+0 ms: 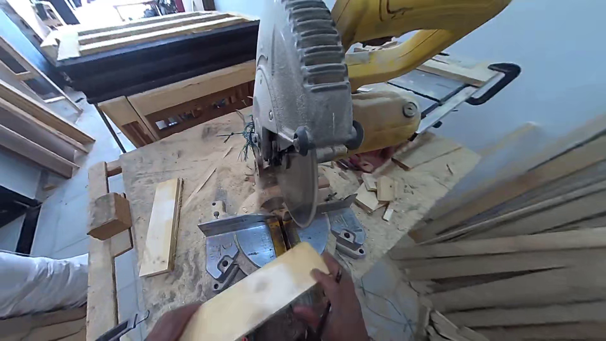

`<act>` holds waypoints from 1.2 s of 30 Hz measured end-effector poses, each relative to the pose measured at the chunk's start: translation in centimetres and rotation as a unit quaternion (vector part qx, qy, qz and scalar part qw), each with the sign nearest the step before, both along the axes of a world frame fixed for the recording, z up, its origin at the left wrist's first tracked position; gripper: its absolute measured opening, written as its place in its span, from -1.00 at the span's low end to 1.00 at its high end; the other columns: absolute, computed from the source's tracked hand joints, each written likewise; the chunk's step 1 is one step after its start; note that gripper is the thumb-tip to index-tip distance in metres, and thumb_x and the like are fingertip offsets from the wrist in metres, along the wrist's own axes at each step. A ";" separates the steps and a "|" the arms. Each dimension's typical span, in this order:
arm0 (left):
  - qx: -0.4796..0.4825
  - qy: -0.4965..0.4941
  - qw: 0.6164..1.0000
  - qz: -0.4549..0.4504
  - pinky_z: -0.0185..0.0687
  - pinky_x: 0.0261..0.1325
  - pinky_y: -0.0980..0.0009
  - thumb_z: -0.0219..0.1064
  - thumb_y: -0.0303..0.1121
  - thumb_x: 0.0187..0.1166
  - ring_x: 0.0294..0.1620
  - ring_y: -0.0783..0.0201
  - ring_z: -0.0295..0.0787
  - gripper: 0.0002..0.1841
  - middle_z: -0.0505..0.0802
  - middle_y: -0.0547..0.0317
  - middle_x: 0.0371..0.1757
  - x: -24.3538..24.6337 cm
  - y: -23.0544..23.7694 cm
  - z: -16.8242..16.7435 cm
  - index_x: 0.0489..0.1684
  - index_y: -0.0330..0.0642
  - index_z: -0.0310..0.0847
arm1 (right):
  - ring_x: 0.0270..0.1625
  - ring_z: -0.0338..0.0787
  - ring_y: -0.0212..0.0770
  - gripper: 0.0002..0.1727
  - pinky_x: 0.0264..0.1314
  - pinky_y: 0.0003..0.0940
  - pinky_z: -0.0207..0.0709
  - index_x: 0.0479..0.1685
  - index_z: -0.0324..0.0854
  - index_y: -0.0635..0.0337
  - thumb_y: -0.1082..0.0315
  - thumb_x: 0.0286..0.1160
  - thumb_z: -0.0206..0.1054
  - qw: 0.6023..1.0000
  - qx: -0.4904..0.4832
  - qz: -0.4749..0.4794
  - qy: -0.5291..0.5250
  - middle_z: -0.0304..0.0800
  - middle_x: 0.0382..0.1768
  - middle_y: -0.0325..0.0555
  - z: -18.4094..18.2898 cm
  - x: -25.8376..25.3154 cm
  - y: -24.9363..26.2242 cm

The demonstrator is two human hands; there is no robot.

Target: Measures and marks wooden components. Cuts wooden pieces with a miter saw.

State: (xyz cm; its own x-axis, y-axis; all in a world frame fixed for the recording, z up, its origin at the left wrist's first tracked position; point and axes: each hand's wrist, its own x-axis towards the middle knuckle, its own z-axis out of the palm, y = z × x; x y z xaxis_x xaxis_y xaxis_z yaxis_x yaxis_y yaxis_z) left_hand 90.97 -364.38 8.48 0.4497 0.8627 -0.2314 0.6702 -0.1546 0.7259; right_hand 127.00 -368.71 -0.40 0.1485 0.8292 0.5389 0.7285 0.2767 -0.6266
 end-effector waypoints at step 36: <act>0.190 0.162 0.968 -0.035 0.32 0.63 -0.25 0.63 -0.17 0.26 0.62 -0.23 0.48 -0.14 0.63 -0.20 0.56 9.5 6.0 -2.5 0.70 -0.14 0.42 | 0.60 0.59 0.13 -0.36 0.66 0.07 0.45 0.36 0.72 0.11 -0.19 0.47 0.43 0.984 -0.145 0.099 -0.028 0.66 0.50 0.14 2.1 -3.9 5.7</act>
